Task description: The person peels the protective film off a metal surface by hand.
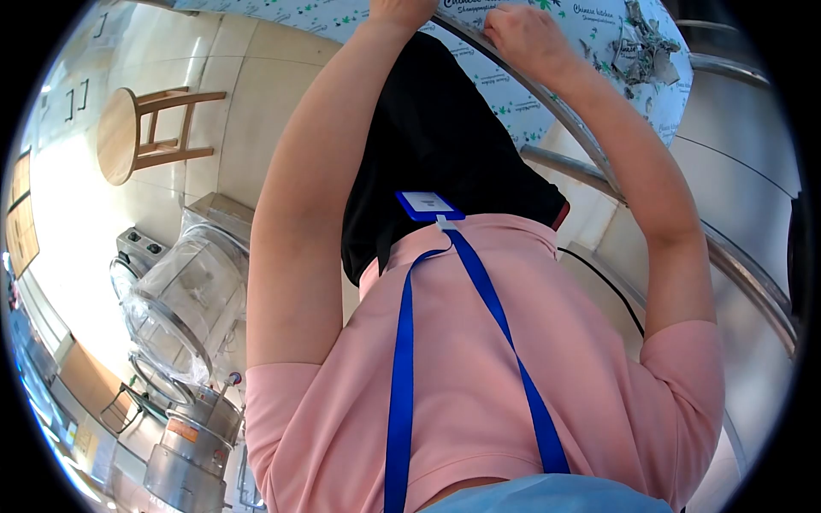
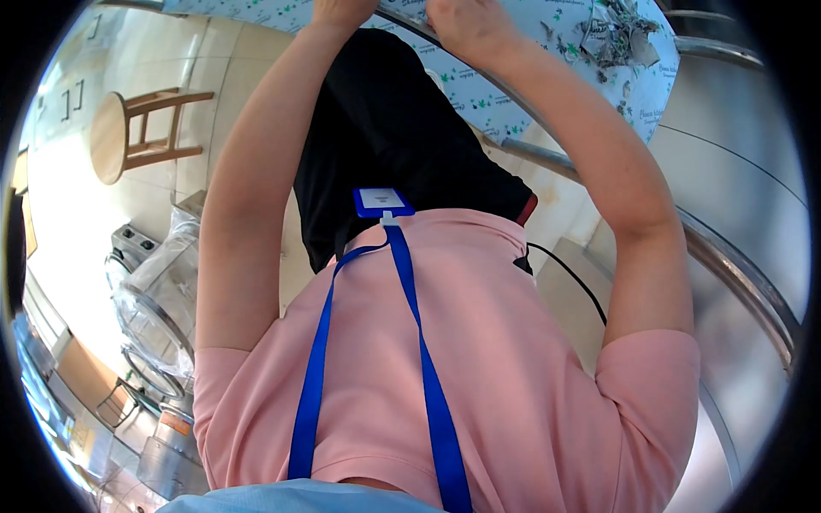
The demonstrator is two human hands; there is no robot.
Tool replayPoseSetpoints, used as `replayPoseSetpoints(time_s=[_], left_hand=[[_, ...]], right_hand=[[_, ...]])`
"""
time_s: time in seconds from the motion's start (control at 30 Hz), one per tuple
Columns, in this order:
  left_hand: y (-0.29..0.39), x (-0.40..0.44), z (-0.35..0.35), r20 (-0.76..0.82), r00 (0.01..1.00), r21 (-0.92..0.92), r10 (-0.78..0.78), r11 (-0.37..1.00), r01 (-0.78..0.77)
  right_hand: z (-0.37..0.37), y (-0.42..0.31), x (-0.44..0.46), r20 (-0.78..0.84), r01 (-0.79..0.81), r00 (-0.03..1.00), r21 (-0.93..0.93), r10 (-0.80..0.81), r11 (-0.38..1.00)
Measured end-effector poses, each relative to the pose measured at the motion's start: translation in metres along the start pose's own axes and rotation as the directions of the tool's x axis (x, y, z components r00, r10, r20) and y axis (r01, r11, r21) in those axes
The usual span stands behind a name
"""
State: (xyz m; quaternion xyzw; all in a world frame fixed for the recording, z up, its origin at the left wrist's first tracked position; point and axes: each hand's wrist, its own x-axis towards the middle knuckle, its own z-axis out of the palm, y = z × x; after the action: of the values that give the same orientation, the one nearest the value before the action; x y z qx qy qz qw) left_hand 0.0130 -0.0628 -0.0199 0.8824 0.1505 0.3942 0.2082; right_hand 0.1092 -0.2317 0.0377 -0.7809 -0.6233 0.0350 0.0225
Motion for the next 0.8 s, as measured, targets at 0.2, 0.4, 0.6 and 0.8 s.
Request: replayPoseSetpoints(time_s=[0.2,0.4,0.6,0.8], left_hand=[[0.001,0.001,-0.002,-0.008,1.0,-0.016,0.021,1.0,-0.021],[-0.001,-0.001,0.001,-0.077,0.997,-0.038,0.029,0.999,-0.032],[-0.013,-0.005,-0.015,-0.191,0.981,-0.009,0.038,0.999,-0.04],[-0.021,-0.011,-0.016,-0.232,0.972,0.11,-0.031,0.992,0.058]], right_hand=[[-0.001,0.014,0.007,0.01,-0.037,0.999,0.247,0.035,0.968],[-0.006,0.009,0.008,0.002,-0.005,1.0,0.184,0.005,0.983],[-0.01,0.01,0.018,-0.132,0.264,0.963,0.278,-0.235,0.924],[-0.008,0.021,0.039,-0.124,0.548,0.836,0.154,-0.535,0.822]])
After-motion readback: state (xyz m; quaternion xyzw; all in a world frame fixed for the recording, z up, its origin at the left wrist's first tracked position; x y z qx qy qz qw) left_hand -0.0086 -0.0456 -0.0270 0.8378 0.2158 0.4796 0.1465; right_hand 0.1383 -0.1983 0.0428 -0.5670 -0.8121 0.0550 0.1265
